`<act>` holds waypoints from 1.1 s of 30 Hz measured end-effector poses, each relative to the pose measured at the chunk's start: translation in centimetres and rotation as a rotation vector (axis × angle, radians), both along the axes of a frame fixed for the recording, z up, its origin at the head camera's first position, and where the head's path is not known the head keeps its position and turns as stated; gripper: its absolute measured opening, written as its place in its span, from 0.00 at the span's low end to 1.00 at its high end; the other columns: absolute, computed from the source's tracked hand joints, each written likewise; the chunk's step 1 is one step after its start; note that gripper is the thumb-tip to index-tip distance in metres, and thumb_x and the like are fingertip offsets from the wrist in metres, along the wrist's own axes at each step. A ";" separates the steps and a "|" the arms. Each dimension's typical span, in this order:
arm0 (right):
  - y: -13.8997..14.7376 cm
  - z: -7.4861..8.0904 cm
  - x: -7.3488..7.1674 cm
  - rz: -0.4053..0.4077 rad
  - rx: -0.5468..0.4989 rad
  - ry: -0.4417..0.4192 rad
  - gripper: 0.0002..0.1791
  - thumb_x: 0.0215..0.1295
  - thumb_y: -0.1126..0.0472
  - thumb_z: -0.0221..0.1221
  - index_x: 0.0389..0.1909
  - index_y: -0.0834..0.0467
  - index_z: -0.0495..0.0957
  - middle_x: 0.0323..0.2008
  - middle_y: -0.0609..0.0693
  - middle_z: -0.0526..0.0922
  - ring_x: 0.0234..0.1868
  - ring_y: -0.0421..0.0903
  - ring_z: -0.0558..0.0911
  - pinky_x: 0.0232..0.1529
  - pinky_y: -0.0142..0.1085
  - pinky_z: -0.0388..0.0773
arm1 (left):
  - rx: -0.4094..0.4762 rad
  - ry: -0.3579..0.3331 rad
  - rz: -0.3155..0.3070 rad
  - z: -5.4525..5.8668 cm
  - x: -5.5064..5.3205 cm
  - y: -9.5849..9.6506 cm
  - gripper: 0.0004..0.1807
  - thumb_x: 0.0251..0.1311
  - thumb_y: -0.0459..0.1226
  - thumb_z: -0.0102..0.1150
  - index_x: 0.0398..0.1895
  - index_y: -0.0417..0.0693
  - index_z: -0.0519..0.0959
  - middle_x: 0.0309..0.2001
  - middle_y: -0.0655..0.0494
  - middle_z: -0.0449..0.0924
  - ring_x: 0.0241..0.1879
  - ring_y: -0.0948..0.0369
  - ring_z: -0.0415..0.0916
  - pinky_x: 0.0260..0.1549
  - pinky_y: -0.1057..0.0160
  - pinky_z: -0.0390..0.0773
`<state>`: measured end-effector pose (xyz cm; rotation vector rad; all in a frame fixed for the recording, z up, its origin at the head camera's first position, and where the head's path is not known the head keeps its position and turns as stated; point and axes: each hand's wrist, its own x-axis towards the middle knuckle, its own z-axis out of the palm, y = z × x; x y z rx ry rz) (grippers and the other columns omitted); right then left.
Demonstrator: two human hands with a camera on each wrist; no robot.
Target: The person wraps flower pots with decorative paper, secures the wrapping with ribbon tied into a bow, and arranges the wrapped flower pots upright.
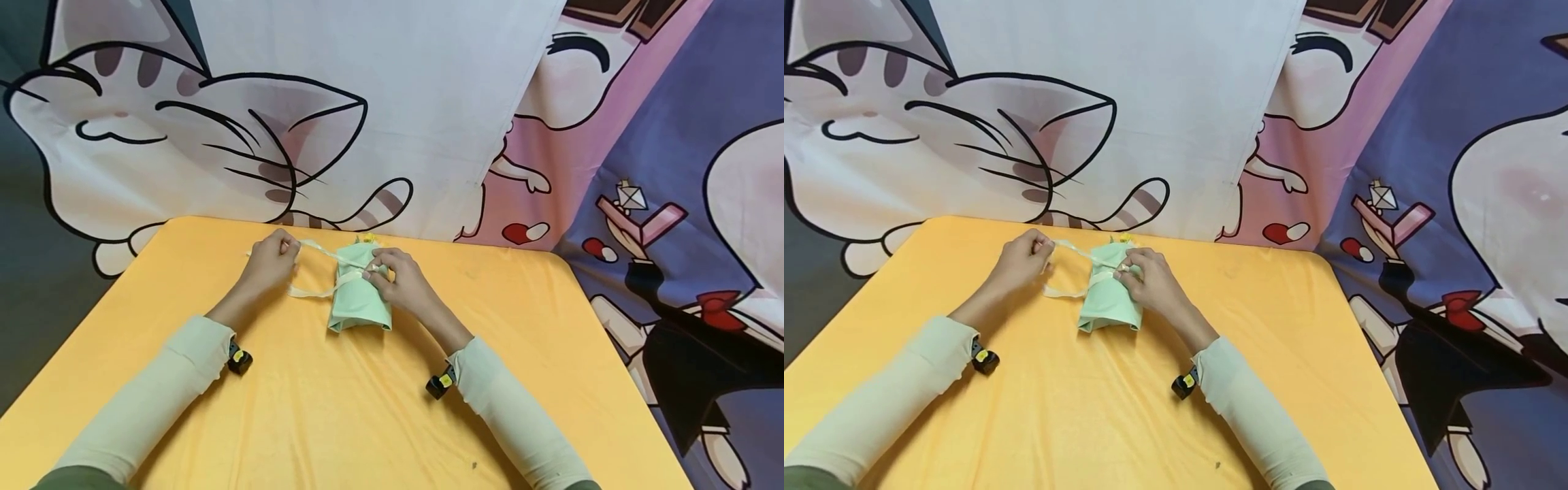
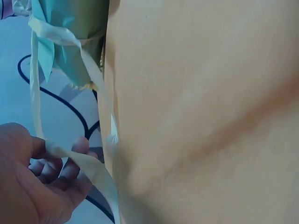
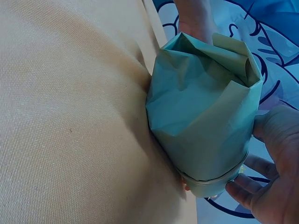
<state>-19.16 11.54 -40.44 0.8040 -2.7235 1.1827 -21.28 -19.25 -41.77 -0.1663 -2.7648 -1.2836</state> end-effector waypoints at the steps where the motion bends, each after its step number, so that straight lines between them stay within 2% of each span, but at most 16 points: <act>1: 0.0 0.0 0.0 -0.001 0.000 0.001 0.09 0.83 0.56 0.66 0.48 0.58 0.89 0.75 0.63 0.81 0.79 0.66 0.78 0.73 0.62 0.81 | 0.000 0.000 0.007 0.0 -0.1 -0.2 0.20 0.91 0.45 0.45 0.62 0.38 0.79 0.40 0.38 0.88 0.38 0.47 0.87 0.45 0.52 0.78; 4: -0.1 0.0 0.0 -0.003 0.004 0.003 0.09 0.83 0.56 0.66 0.48 0.58 0.89 0.74 0.63 0.82 0.78 0.66 0.78 0.73 0.62 0.81 | -0.033 -0.004 0.013 0.1 -0.1 -0.5 0.21 0.90 0.46 0.47 0.61 0.38 0.80 0.37 0.41 0.87 0.34 0.49 0.84 0.41 0.54 0.77; 6: -0.1 0.1 0.1 -0.003 0.009 0.001 0.09 0.84 0.55 0.66 0.48 0.57 0.89 0.74 0.63 0.82 0.78 0.65 0.78 0.73 0.62 0.81 | -0.069 -0.021 -0.006 0.4 0.1 -0.4 0.21 0.89 0.46 0.48 0.60 0.38 0.82 0.33 0.45 0.85 0.30 0.52 0.79 0.35 0.56 0.76; 8: -0.1 0.2 0.1 -0.003 0.017 -0.001 0.10 0.83 0.55 0.66 0.48 0.58 0.89 0.74 0.63 0.82 0.78 0.66 0.78 0.73 0.62 0.81 | -0.082 -0.070 -0.048 1.2 0.7 0.1 0.20 0.87 0.46 0.50 0.59 0.38 0.83 0.30 0.48 0.83 0.26 0.55 0.76 0.29 0.58 0.76; 10: -0.1 0.4 0.2 -0.005 0.023 -0.006 0.10 0.83 0.55 0.67 0.49 0.58 0.89 0.74 0.63 0.82 0.78 0.66 0.79 0.73 0.62 0.82 | -0.054 -0.155 -0.105 2.2 1.5 0.9 0.20 0.87 0.45 0.52 0.59 0.36 0.83 0.27 0.47 0.84 0.21 0.56 0.77 0.24 0.59 0.78; 13: -0.1 0.6 0.2 -0.011 0.031 -0.015 0.10 0.83 0.55 0.67 0.48 0.58 0.89 0.74 0.63 0.82 0.77 0.66 0.79 0.72 0.62 0.82 | 0.076 -0.313 -0.184 3.9 2.9 2.6 0.21 0.87 0.44 0.55 0.58 0.32 0.83 0.29 0.45 0.85 0.17 0.59 0.77 0.20 0.62 0.79; 15: -0.2 0.6 0.2 -0.013 0.035 -0.019 0.10 0.83 0.55 0.67 0.48 0.58 0.89 0.74 0.63 0.82 0.77 0.66 0.79 0.71 0.62 0.83 | 0.182 -0.408 -0.222 4.9 3.7 3.6 0.21 0.87 0.44 0.55 0.58 0.30 0.82 0.32 0.47 0.84 0.18 0.62 0.76 0.19 0.65 0.80; 17: -0.2 0.7 0.1 -0.013 0.039 -0.019 0.10 0.83 0.55 0.67 0.48 0.59 0.88 0.74 0.64 0.82 0.77 0.66 0.79 0.71 0.62 0.83 | 0.293 -0.482 -0.261 5.7 4.4 4.7 0.20 0.87 0.43 0.55 0.58 0.30 0.80 0.32 0.49 0.83 0.19 0.63 0.76 0.19 0.66 0.80; 19: -0.2 0.8 0.0 -0.012 0.046 -0.018 0.10 0.83 0.56 0.67 0.48 0.59 0.89 0.74 0.64 0.82 0.77 0.66 0.80 0.71 0.61 0.84 | 0.374 -0.529 -0.304 6.4 5.1 5.6 0.19 0.88 0.41 0.53 0.59 0.30 0.80 0.33 0.50 0.83 0.21 0.62 0.79 0.23 0.65 0.86; 22: -0.1 1.0 -0.1 -0.010 0.051 -0.024 0.08 0.82 0.59 0.67 0.48 0.60 0.89 0.74 0.65 0.82 0.76 0.67 0.80 0.71 0.62 0.84 | 0.497 -0.591 -0.386 7.2 6.1 7.1 0.21 0.89 0.39 0.49 0.68 0.28 0.76 0.41 0.44 0.86 0.32 0.59 0.88 0.38 0.60 0.94; 24: 0.0 1.2 -0.2 -0.005 0.053 -0.035 0.07 0.80 0.62 0.67 0.50 0.61 0.89 0.74 0.65 0.82 0.76 0.67 0.80 0.71 0.62 0.84 | 0.582 -0.639 -0.451 7.8 6.7 8.0 0.24 0.90 0.37 0.47 0.78 0.28 0.70 0.55 0.36 0.86 0.47 0.54 0.92 0.51 0.57 0.94; 26: 0.0 1.3 -0.2 0.001 0.047 -0.052 0.08 0.79 0.63 0.68 0.51 0.62 0.88 0.74 0.65 0.81 0.76 0.67 0.79 0.72 0.63 0.83 | 0.679 -0.693 -0.520 8.1 7.2 8.6 0.29 0.89 0.33 0.45 0.86 0.29 0.60 0.71 0.30 0.79 0.66 0.49 0.87 0.62 0.58 0.90; 28: 0.1 1.4 -0.3 0.006 0.038 -0.069 0.09 0.78 0.63 0.70 0.53 0.62 0.88 0.74 0.65 0.81 0.77 0.67 0.79 0.71 0.63 0.84 | 0.770 -0.743 -0.573 8.3 7.7 9.0 0.35 0.88 0.30 0.44 0.90 0.30 0.48 0.83 0.27 0.65 0.80 0.43 0.75 0.69 0.59 0.85; 30: 0.2 1.4 -0.3 0.005 0.024 -0.092 0.09 0.78 0.64 0.71 0.53 0.63 0.88 0.75 0.65 0.81 0.77 0.67 0.79 0.71 0.63 0.84 | 0.814 -0.775 -0.603 8.4 8.2 9.2 0.39 0.87 0.27 0.44 0.92 0.31 0.41 0.88 0.28 0.55 0.87 0.40 0.63 0.72 0.59 0.82; 32: 0.2 1.5 -0.4 0.003 0.020 -0.100 0.09 0.79 0.63 0.70 0.53 0.62 0.89 0.74 0.64 0.81 0.77 0.66 0.79 0.70 0.60 0.86 | 0.798 -0.781 -0.609 8.3 8.7 9.4 0.41 0.86 0.27 0.45 0.92 0.32 0.38 0.90 0.29 0.51 0.89 0.39 0.57 0.73 0.59 0.81; 33: 0.2 1.5 -0.3 0.004 0.020 -0.102 0.09 0.79 0.63 0.70 0.53 0.62 0.89 0.74 0.64 0.81 0.76 0.66 0.80 0.69 0.60 0.86 | 0.778 -0.783 -0.599 8.2 8.9 9.4 0.41 0.85 0.27 0.46 0.92 0.32 0.39 0.90 0.30 0.52 0.89 0.39 0.58 0.74 0.58 0.81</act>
